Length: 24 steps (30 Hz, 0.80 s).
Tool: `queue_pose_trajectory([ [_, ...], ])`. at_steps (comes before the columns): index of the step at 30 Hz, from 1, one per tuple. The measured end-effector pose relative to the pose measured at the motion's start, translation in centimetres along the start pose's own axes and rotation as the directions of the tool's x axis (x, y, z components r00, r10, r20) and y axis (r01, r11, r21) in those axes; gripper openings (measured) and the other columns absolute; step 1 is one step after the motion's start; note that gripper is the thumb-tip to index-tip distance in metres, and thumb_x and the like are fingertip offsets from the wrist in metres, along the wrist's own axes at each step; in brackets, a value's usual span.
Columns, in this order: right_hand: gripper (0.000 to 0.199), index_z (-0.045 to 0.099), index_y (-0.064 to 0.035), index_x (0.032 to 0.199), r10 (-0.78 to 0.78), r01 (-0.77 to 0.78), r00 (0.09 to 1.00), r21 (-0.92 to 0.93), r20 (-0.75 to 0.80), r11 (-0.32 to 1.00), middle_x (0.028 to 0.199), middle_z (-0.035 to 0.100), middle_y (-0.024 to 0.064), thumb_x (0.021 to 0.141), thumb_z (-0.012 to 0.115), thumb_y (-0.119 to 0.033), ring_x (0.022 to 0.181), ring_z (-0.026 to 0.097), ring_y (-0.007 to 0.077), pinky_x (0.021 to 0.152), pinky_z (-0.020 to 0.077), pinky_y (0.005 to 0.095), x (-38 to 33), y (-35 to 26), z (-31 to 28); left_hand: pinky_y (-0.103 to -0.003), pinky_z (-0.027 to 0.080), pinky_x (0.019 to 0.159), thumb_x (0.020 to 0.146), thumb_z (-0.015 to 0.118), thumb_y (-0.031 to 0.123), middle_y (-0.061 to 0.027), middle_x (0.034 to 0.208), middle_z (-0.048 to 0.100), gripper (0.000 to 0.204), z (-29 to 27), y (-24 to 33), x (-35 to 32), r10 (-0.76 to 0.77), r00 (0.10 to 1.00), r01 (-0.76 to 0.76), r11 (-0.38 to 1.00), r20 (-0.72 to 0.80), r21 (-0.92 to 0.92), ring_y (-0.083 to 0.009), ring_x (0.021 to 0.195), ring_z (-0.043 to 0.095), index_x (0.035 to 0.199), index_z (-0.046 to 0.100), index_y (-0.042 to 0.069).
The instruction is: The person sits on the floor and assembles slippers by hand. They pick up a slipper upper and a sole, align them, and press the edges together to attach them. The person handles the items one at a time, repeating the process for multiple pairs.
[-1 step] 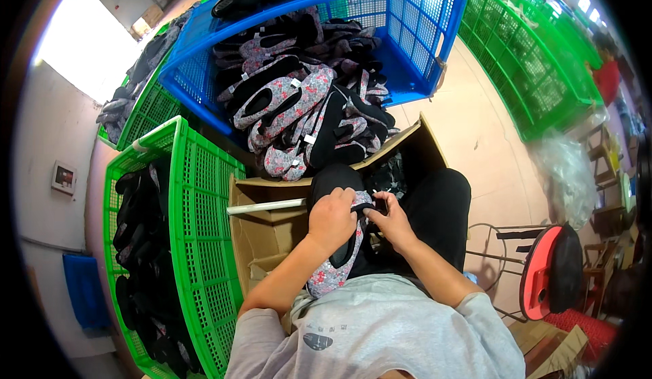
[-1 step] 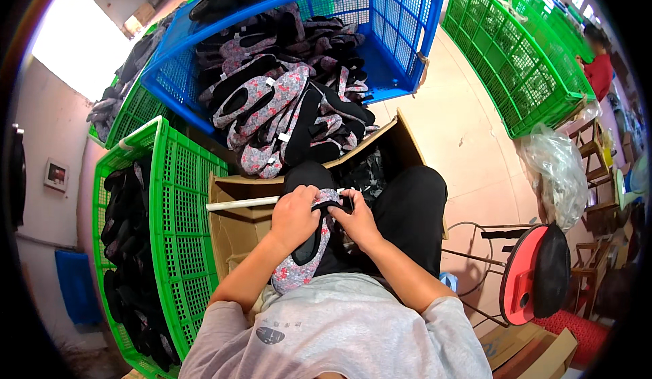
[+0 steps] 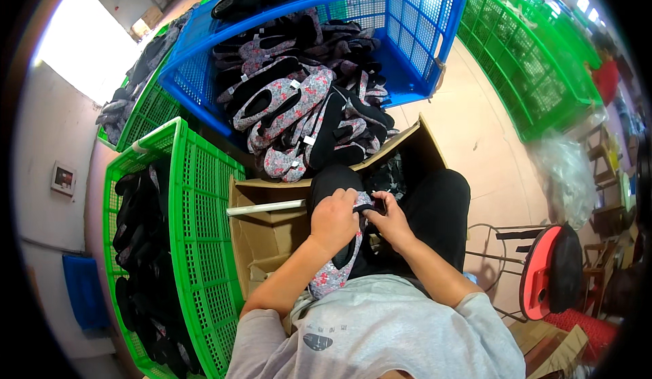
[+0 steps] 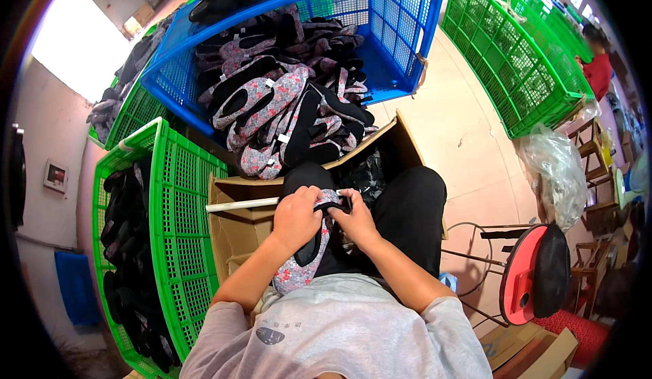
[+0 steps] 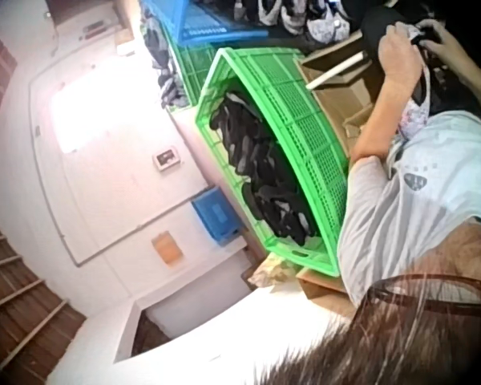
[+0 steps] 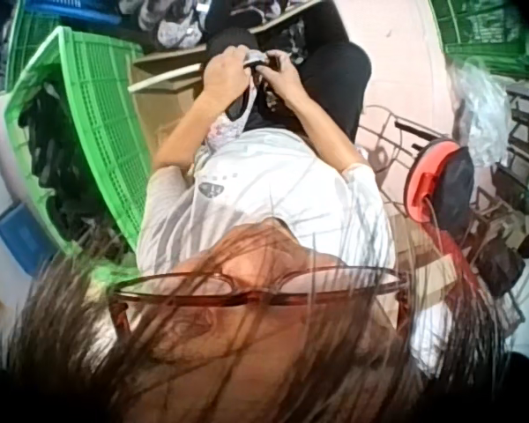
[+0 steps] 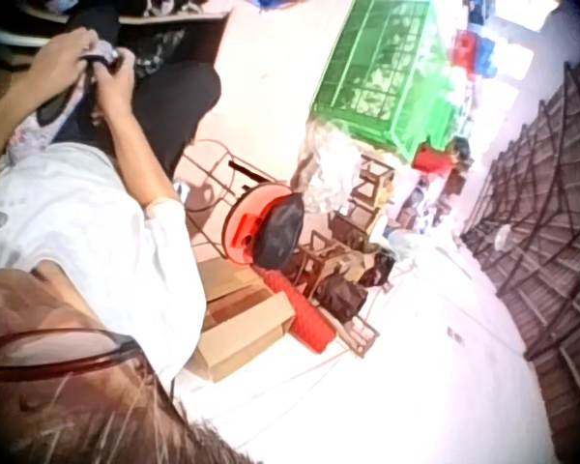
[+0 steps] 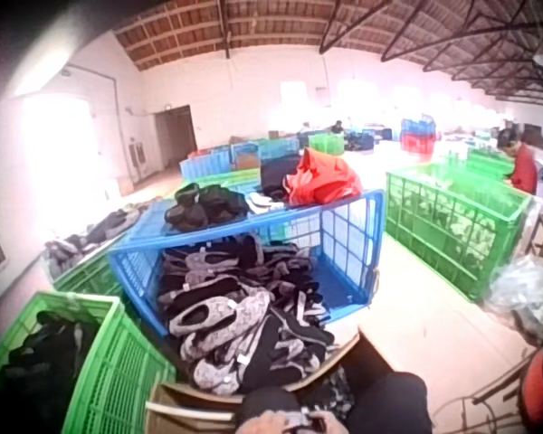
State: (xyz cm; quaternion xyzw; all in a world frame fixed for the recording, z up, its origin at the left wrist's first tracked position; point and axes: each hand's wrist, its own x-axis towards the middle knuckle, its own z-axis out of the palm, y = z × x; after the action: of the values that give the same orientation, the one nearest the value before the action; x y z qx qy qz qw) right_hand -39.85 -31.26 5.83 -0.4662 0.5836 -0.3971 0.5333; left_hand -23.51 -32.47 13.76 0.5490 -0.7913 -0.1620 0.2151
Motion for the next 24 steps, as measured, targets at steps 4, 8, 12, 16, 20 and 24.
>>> queue_pose_trajectory([
  [4, 0.055, 0.051, -0.0083, 0.128, -0.013, -0.001, 0.998, -0.227, -0.057, 0.974, 0.118, 0.064, 0.0176, 0.077, 0.069, -0.016, 0.111, 0.062, 0.0333, 0.096, 0.0472, 0.0402, 0.9, -0.4, 0.6, -0.046, 0.050, 0.075, 0.070, 0.067, 0.002, -0.0139, 0.088, 0.059, 0.031, 0.5, 2.5, 0.4, -0.031, 0.996, 0.026, 0.998, -0.081, -0.057, -0.0373, 0.081, 0.061, 0.098, 0.057, 0.005],
  [8, 0.046, 0.056, -0.0071, 0.124, -0.083, 0.070, 0.996, -0.319, -0.028, 0.945, 0.117, 0.066, 0.0182, 0.079, 0.063, -0.008, 0.111, 0.062, 0.0364, 0.093, 0.0488, 0.0417, 2.6, -2.0, -0.8, -0.045, 0.049, 0.076, 0.069, 0.067, 0.000, -0.0135, 0.093, 0.060, 0.035, 0.5, 2.9, 0.9, -0.009, 0.978, -0.015, 0.994, -0.209, -0.111, -0.0368, 0.084, 0.061, 0.103, 0.058, 0.005],
  [12, 0.039, 0.062, -0.0033, 0.118, -0.222, 0.215, 0.975, -0.401, 0.030, 0.890, 0.108, 0.069, 0.0183, 0.079, 0.059, 0.002, 0.104, 0.065, 0.0332, 0.090, 0.0503, 0.0369, 3.6, -4.0, -2.2, -0.042, 0.050, 0.080, 0.068, 0.067, -0.001, -0.0133, 0.101, 0.061, 0.044, 0.2, 3.0, 0.2, 0.017, 0.963, -0.026, 0.999, -0.267, -0.028, -0.0346, 0.092, 0.061, 0.111, 0.059, 0.004],
  [16, 0.040, 0.063, -0.0044, 0.117, -0.290, 0.289, 0.954, -0.465, 0.071, 0.837, 0.104, 0.069, 0.0175, 0.077, 0.064, 0.002, 0.099, 0.066, 0.0330, 0.089, 0.0510, 0.0356, 3.8, -5.2, -2.8, -0.040, 0.051, 0.080, 0.068, 0.069, 0.001, -0.0157, 0.106, 0.060, 0.053, -0.4, 2.8, 1.3, 0.081, 0.953, -0.050, 0.992, -0.292, 0.113, -0.0340, 0.094, 0.060, 0.120, 0.059, 0.001],
  [20, 0.038, 0.064, -0.0056, 0.114, -0.338, 0.338, 0.937, -0.454, 0.084, 0.824, 0.100, 0.068, 0.0166, 0.076, 0.068, -0.001, 0.095, 0.066, 0.0334, 0.086, 0.0513, 0.0363, 2.8, -6.7, -2.6, -0.040, 0.050, 0.084, 0.065, 0.066, -0.003, -0.0153, 0.107, 0.060, 0.055, 1.1, 1.0, 2.5, 0.099, 0.973, -0.073, 0.989, -0.206, 0.129, -0.0337, 0.096, 0.060, 0.120, 0.061, -0.003],
  [24, 0.033, 0.065, -0.0039, 0.109, -0.362, 0.394, 0.919, -0.435, 0.157, 0.810, 0.098, 0.068, 0.0168, 0.076, 0.069, -0.002, 0.093, 0.066, 0.0325, 0.083, 0.0514, 0.0365, 2.7, -5.7, -3.2, -0.041, 0.050, 0.081, 0.064, 0.064, -0.002, -0.0163, 0.102, 0.059, 0.049, 1.3, 0.0, 2.1, 0.206, 0.967, -0.190, 0.975, -0.149, 0.115, -0.0338, 0.091, 0.059, 0.113, 0.062, -0.006],
])
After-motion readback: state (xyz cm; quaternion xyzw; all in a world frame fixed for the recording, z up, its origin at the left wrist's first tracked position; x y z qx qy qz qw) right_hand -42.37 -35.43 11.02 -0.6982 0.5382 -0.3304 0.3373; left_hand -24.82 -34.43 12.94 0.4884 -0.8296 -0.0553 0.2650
